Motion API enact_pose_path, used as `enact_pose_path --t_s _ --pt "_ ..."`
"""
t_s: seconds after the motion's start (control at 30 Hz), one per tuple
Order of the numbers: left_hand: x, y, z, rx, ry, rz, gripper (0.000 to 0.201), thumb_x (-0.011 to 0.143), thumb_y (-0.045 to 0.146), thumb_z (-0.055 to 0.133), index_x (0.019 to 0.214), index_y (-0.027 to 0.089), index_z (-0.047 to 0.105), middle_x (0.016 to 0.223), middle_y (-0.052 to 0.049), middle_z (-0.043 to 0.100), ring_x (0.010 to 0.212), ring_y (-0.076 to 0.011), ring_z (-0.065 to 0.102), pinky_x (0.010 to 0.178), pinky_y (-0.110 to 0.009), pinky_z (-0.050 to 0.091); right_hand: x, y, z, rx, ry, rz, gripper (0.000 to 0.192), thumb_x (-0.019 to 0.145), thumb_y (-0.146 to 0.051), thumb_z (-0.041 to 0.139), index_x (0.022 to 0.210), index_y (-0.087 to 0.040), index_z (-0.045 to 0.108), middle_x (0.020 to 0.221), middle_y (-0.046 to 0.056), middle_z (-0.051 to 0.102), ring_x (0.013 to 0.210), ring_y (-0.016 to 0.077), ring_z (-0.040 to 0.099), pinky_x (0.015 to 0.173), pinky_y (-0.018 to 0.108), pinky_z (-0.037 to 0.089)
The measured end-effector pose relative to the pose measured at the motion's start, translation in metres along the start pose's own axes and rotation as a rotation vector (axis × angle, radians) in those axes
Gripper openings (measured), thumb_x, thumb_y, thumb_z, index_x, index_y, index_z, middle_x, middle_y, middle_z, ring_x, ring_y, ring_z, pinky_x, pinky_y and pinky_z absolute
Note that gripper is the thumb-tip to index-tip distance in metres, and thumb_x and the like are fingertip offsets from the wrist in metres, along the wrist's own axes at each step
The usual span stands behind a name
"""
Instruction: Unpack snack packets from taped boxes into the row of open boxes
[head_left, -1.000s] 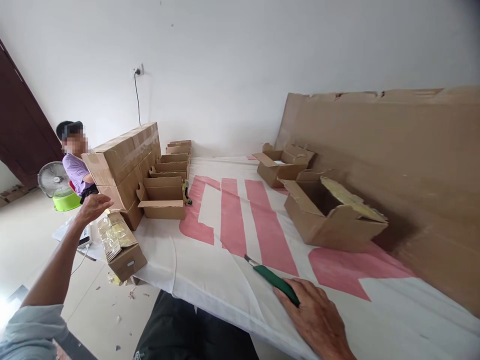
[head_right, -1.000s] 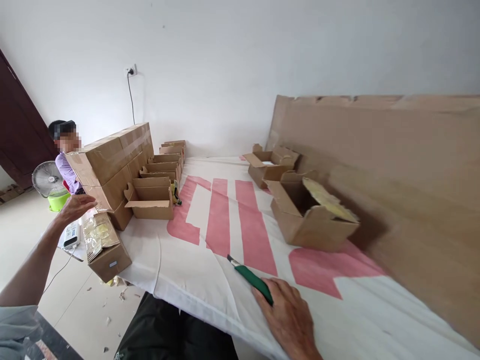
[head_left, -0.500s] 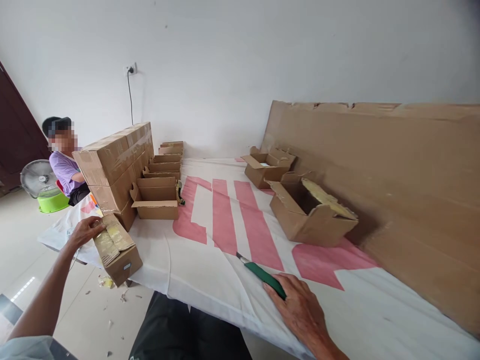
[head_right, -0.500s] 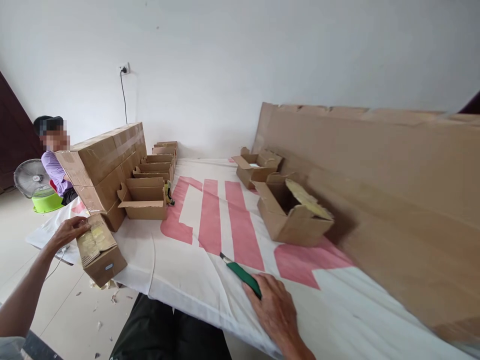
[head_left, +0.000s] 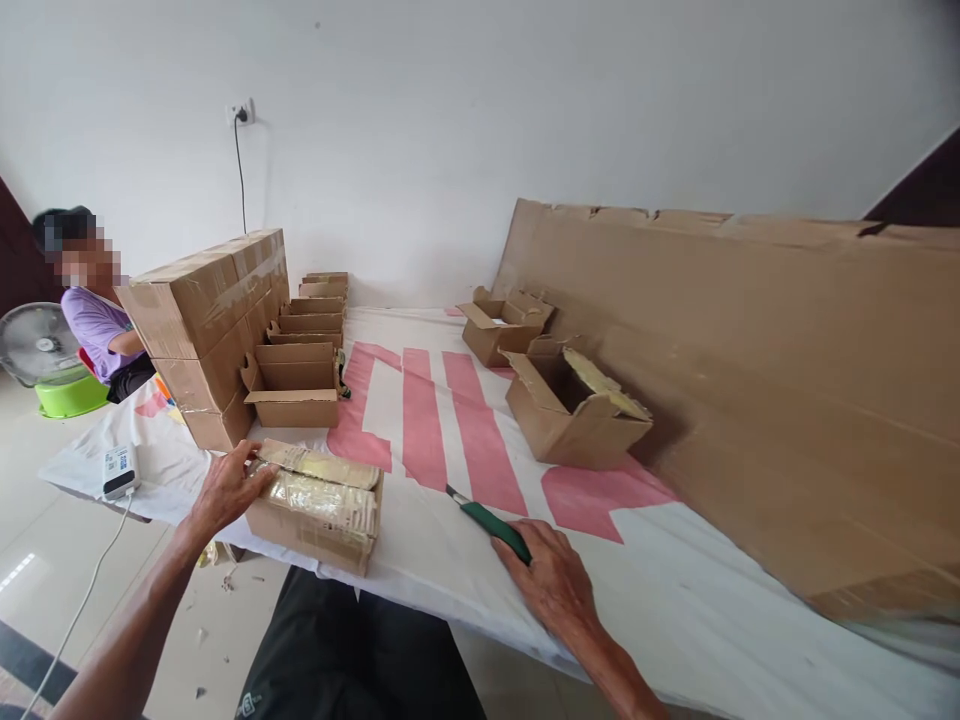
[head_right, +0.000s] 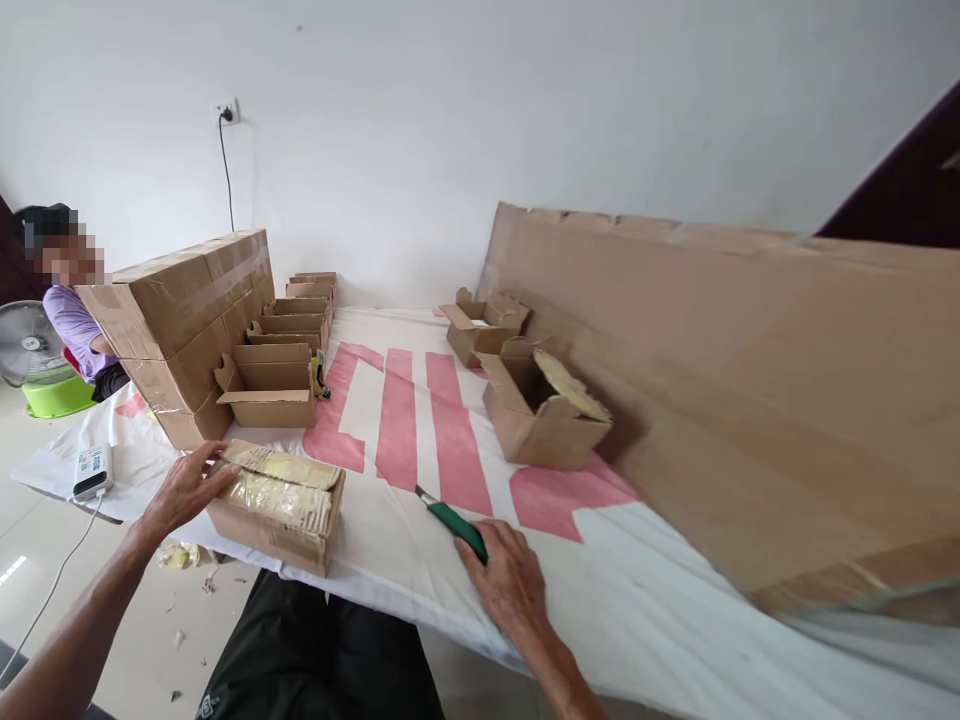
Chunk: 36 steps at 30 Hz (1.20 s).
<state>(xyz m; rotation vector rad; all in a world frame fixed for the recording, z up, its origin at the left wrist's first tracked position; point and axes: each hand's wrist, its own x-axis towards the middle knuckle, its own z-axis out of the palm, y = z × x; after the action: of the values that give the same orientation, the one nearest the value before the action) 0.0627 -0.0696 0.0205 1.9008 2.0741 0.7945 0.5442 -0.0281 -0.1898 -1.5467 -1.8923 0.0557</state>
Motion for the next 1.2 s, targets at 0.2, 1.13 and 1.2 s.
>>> enact_pose_path --t_s 0.2,1.13,1.2 --pt "-0.016 0.007 -0.001 -0.387 -0.113 -0.030 0.051 0.089 0.063 0.064 0.118 0.022 0.074 0.107 -0.009 0.080 0.090 -0.0260 0.076 0.070 -0.033 0.060 0.006 -0.012 -0.011 0.067 -0.019 0.108 0.035 0.098 -0.053 0.046 0.100 -0.023 0.064 0.097 0.013 0.072 0.090 0.0330 0.066 0.080 0.045 0.051" --pt "-0.013 0.002 0.051 -0.747 -0.138 -0.113 0.042 0.077 0.049 0.079 0.107 0.021 0.071 0.092 -0.005 0.075 0.086 -0.0226 0.071 0.071 -0.033 0.059 0.038 -0.155 -0.004 0.859 -0.028 0.415 0.051 0.096 -0.071 0.054 0.110 -0.023 0.064 0.099 0.009 0.077 0.093 0.0279 0.069 0.081 0.040 0.057" --pt "-0.009 0.005 0.053 -0.699 -0.110 -0.076 0.043 0.077 0.048 0.078 0.110 0.021 0.073 0.107 -0.009 0.077 0.091 -0.0241 0.073 0.073 -0.034 0.060 0.042 -0.152 -0.003 0.840 -0.011 0.404 0.050 0.096 -0.071 0.054 0.109 -0.023 0.064 0.100 0.010 0.077 0.094 0.0282 0.069 0.080 0.040 0.057"
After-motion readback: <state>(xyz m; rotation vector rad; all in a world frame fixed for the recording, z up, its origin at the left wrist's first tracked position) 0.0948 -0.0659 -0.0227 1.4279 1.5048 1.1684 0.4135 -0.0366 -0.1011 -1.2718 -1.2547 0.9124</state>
